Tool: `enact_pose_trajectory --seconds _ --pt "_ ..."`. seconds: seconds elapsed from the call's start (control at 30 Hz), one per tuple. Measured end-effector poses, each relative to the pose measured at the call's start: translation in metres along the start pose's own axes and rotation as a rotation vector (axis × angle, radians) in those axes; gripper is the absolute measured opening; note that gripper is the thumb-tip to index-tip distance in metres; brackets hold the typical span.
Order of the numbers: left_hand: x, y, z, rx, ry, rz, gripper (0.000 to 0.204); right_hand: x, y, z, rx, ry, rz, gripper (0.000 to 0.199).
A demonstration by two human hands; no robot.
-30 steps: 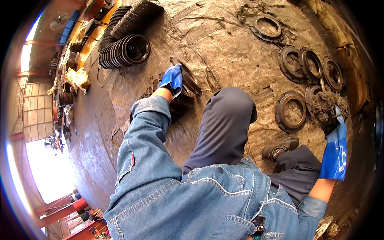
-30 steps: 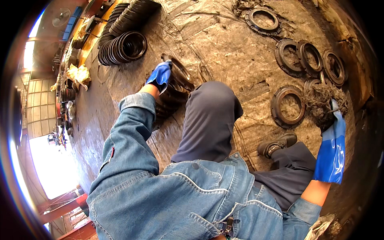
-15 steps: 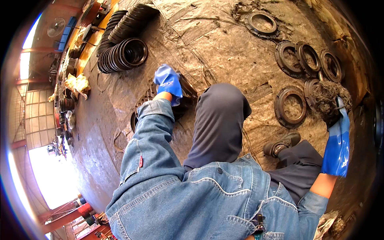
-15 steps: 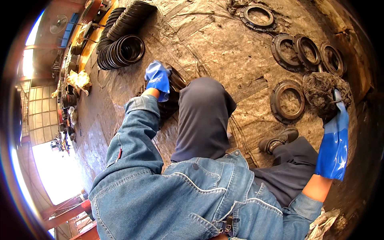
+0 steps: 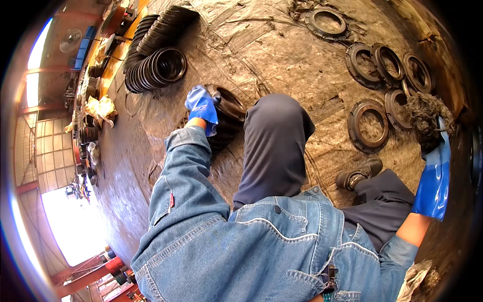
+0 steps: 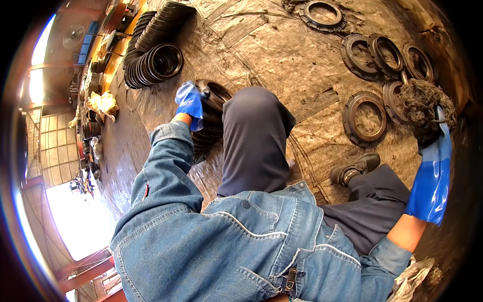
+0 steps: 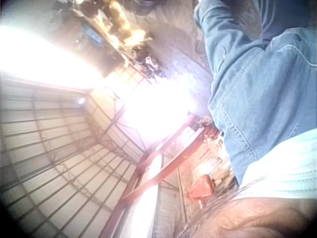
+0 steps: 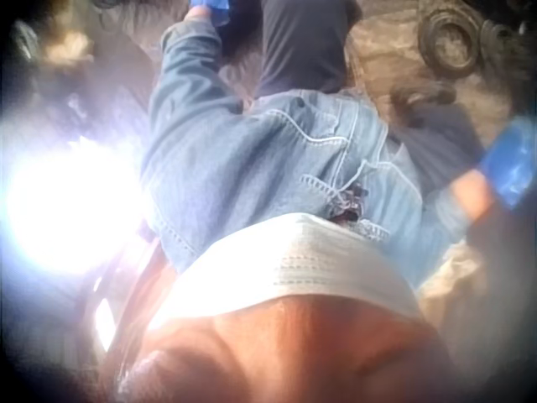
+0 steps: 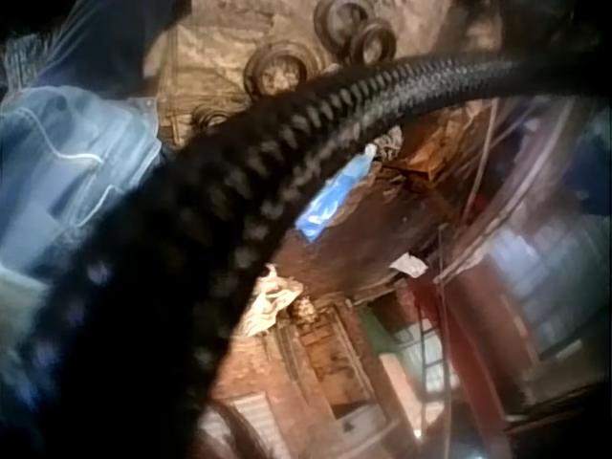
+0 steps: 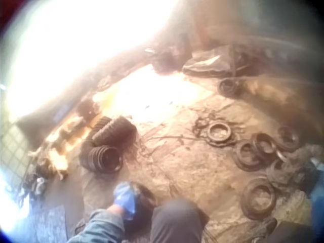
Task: The person sits on the floor and cleans dark metal rings by hand, removing debris and dirt from the surfaces. They handle the rings one at a time, turning them over to wipe different sides before placing them into a stack.
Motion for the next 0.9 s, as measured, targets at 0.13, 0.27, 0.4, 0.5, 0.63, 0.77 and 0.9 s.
enact_pose_trajectory --seconds 0.13,0.27,0.4,0.5,0.63,0.77,0.9 --pt "-0.001 -0.006 0.017 0.011 0.032 0.026 0.065 0.014 0.019 0.011 -0.013 0.011 0.089 0.061" --pt "0.002 0.002 0.015 -0.004 -0.136 -0.077 0.068 0.029 0.019 0.015 0.016 0.106 -0.005 0.052" --pt "-0.006 0.023 0.019 0.2 -0.189 -0.061 0.056 0.047 0.016 0.029 0.036 0.235 0.02 0.052" --pt "-0.07 0.019 0.047 0.63 -0.196 -0.081 0.048 0.048 0.004 0.037 0.056 0.348 0.075 0.052" --pt "-0.095 0.101 -0.069 0.903 -0.238 0.092 0.047 0.073 0.001 0.052 0.114 0.464 0.242 0.052" --pt "-0.139 0.135 -0.217 0.555 -0.479 0.236 0.041 0.081 0.021 0.055 -0.051 0.454 -0.018 0.055" --pt "-0.04 0.06 -0.399 0.296 -1.098 0.379 0.05 0.082 0.018 0.059 -0.005 0.352 -0.016 0.052"
Point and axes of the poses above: each hand's wrist, its own x-axis away from the middle knuckle, its own y-axis out of the back of the hand, z = x × y, the point moved 2 cm from there along -x, towards the middle knuckle, and after that the axes turned 7 degrees about -y, right-handed, at the moved point
